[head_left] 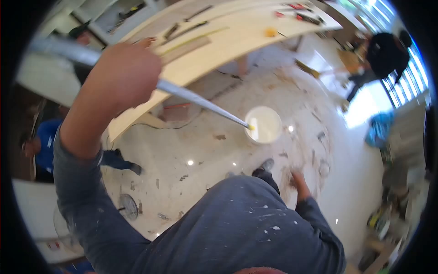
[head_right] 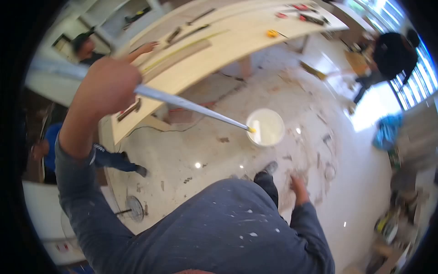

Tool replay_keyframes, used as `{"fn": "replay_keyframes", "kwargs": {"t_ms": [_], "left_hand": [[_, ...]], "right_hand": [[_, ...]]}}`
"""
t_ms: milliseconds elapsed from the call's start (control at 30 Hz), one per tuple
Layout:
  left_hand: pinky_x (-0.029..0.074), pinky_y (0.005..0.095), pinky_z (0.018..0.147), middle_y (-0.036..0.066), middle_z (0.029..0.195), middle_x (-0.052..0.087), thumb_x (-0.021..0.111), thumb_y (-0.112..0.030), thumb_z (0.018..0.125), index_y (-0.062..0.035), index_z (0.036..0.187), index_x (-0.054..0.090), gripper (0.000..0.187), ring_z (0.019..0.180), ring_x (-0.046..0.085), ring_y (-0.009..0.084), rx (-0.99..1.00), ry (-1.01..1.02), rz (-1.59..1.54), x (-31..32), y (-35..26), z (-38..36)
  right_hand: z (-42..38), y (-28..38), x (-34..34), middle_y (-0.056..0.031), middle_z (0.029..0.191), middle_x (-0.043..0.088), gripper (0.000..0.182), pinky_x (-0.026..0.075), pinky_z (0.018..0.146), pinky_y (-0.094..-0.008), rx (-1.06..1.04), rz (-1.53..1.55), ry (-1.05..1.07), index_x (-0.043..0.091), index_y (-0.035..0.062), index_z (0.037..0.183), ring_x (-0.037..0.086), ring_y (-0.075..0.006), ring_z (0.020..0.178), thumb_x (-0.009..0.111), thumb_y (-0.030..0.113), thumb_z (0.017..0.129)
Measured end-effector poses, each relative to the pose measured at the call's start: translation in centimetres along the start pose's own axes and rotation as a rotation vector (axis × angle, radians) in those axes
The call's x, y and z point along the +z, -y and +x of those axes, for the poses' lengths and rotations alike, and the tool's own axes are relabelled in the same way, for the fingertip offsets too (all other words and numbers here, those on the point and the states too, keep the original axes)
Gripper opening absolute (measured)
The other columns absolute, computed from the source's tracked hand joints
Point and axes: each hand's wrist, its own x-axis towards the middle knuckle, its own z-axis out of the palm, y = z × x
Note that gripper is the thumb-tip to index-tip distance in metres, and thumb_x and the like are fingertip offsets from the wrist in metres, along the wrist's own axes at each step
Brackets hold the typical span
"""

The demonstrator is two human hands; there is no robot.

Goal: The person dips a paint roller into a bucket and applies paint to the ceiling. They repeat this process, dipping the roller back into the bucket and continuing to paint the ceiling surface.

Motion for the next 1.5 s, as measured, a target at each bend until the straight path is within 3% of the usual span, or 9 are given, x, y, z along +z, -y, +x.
{"fn": "replay_keyframes", "kwargs": {"t_ms": [133,467,600,667,700,733,767,1100,1500], "left_hand": [[0.052,0.0416,0.057,0.008,0.07,0.067,0.071,-0.017,0.067,-0.0123,0.071,0.073,0.007,0.068,0.067,0.0279,0.014,0.028,-0.022,-2.6,-0.9,2.9],[0.051,0.0422,0.062,0.009,0.095,0.073,0.072,-0.025,0.078,-0.0195,0.1,0.076,0.024,0.086,0.069,0.0267,0.037,0.258,-0.011,-4.3,-6.2,10.5],[0.046,0.041,0.051,0.003,0.071,0.067,0.074,-0.025,0.069,-0.0231,0.076,0.073,0.007,0.07,0.067,0.0228,0.193,0.064,0.077,-0.9,-6.0,11.7],[0.04,0.0395,0.047,0.005,0.063,0.063,0.076,-0.033,0.064,-0.0206,0.069,0.071,0.014,0.057,0.06,0.0229,0.133,-0.016,0.017,0.2,-5.5,11.8],[0.042,0.0405,0.048,0.007,0.06,0.062,0.076,-0.033,0.063,-0.0169,0.066,0.071,0.017,0.056,0.061,0.0242,-0.023,0.162,0.016,-1.1,-5.9,12.4],[0.045,0.0417,0.051,0.008,0.06,0.062,0.074,-0.025,0.065,-0.0142,0.064,0.07,0.011,0.057,0.063,0.0264,0.021,0.172,-0.062,-1.5,-5.7,12.7],[0.045,0.0371,0.046,0.006,0.054,0.061,0.077,-0.035,0.064,-0.0147,0.06,0.07,0.022,0.05,0.061,0.0236,-0.011,-0.072,0.0,-0.6,-6.3,12.7],[0.05,0.0431,0.068,0.011,0.069,0.065,0.074,-0.016,0.069,-0.0103,0.079,0.072,0.012,0.074,0.065,0.0314,0.138,-0.054,-0.139,-1.4,-3.2,26.5],[0.048,0.0445,0.067,0.012,0.07,0.064,0.073,-0.013,0.067,-0.0085,0.076,0.069,0.011,0.073,0.063,0.032,0.435,-0.298,-0.125,-1.7,1.6,41.9]], "right_hand": [[3.4,0.1,-5.9,-0.0136,0.089,0.067,0.039,0.053,0.061,-0.0413,0.073,-0.009,0.053,0.061,0.0077,0.119,0.066,-0.0277,0.076,0.066,0.021,0.082],[12.6,15.6,-5.7,-0.0134,0.091,0.065,0.049,0.054,0.06,-0.0407,-0.041,-0.28,0.262,0.058,0.0063,0.121,0.064,-0.029,0.076,0.064,0.039,0.085],[15.0,16.2,-7.8,-0.0133,0.092,0.064,0.055,0.054,0.059,-0.0405,-0.148,-0.164,0.316,0.058,0.0057,0.122,0.063,-0.0295,0.075,0.064,0.046,0.086],[12.9,17.9,-6.5,-0.0185,0.104,0.062,0.056,0.054,0.059,-0.0447,-0.225,-0.178,0.327,0.054,0.0038,0.123,0.064,-0.031,0.084,0.063,0.045,0.086],[7.8,20.1,-5.2,-0.0182,0.102,0.064,0.056,0.054,0.063,-0.0445,-0.219,-0.218,0.259,0.056,0.0012,0.121,0.065,-0.0317,0.086,0.064,0.045,0.086],[9.5,20.1,-5.7,-0.0149,0.098,0.065,0.046,0.054,0.064,-0.0454,-0.414,-0.613,0.276,0.057,0.0051,0.118,0.063,-0.029,0.08,0.062,0.041,0.089],[11.1,19.0,-4.9,-0.0149,0.102,0.065,0.048,0.054,0.067,-0.0465,-0.319,-0.416,0.289,0.056,0.0021,0.119,0.063,-0.0285,0.083,0.064,0.039,0.089],[2.6,16.2,-8.5,-0.0171,0.1,0.065,0.046,0.057,0.066,-0.0465,0.194,-0.25,-0.047,0.062,-0.0034,0.11,0.067,-0.0321,0.084,0.064,0.038,0.09],[1.7,16.4,-3.4,-0.0116,0.098,0.063,0.048,0.054,0.073,-0.0491,0.277,0.312,-0.252,0.059,0.0015,0.116,0.064,-0.0276,0.085,0.065,0.041,0.088]]}}
